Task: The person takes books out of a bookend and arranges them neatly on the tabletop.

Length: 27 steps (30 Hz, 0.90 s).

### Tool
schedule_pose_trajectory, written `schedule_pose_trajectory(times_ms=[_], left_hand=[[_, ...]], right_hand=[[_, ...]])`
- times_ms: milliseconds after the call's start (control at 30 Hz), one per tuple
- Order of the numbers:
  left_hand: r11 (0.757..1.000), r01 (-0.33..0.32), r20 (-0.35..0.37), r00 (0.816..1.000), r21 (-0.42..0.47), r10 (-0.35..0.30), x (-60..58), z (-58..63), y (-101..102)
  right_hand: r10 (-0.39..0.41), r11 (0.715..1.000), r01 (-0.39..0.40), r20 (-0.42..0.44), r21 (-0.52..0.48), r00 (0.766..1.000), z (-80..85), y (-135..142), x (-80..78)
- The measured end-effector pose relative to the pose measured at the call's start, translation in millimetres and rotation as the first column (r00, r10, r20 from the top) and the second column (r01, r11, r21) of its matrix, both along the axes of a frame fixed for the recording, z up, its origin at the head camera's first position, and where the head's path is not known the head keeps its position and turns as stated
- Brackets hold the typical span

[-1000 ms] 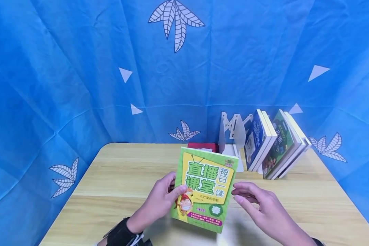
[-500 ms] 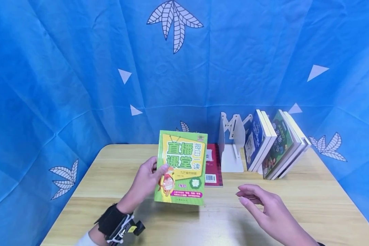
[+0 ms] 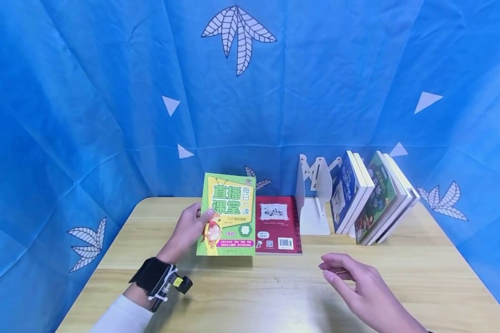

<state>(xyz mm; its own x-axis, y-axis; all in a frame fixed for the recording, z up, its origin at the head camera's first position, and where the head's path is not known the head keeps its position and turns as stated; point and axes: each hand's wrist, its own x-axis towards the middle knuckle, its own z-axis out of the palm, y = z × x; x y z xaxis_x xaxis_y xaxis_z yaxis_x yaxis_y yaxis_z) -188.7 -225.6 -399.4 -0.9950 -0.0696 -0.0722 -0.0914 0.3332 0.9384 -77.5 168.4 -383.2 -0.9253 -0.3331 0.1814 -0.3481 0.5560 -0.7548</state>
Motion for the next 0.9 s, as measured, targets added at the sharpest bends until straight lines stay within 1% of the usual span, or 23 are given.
schedule_pose_trajectory(times_ms=[200, 333, 433, 600, 767, 900], left_hand=[[0.997, -0.035, 0.021, 0.999, -0.064, 0.037, -18.7, -11.4, -8], [0.997, -0.035, 0.054, 0.998, -0.062, 0.039, -30.6, -21.7, -13], [0.996, -0.026, 0.057, 0.998, -0.083, 0.031, -38.0, -29.5, -16], [0.99, -0.043, 0.06, 0.997, -0.136, 0.052, -46.0, -40.7, -17], [0.985, -0.056, 0.105, 0.992, -0.163, 0.074, -53.9, -49.0, -14], [0.974, -0.052, 0.143, 0.986, -0.219, 0.085, -59.4, -56.1, -11]], right_hand=[[0.002, 1.0, -0.002, -0.019, 0.004, 1.0, -3.1, 3, 0.7], [0.005, 1.0, -0.005, -0.001, 0.02, 1.0, -5.4, 4, 0.9], [-0.007, 1.0, 0.007, 0.026, 0.027, 1.0, -6.5, 5, 0.5], [-0.016, 0.999, 0.014, 0.055, 0.044, 0.998, -7.4, 7, 0.3], [-0.018, 0.998, 0.014, 0.061, 0.058, 0.998, -8.0, 9, 0.8], [-0.026, 0.998, 0.023, 0.06, 0.058, 0.998, -8.8, 10, 1.2]])
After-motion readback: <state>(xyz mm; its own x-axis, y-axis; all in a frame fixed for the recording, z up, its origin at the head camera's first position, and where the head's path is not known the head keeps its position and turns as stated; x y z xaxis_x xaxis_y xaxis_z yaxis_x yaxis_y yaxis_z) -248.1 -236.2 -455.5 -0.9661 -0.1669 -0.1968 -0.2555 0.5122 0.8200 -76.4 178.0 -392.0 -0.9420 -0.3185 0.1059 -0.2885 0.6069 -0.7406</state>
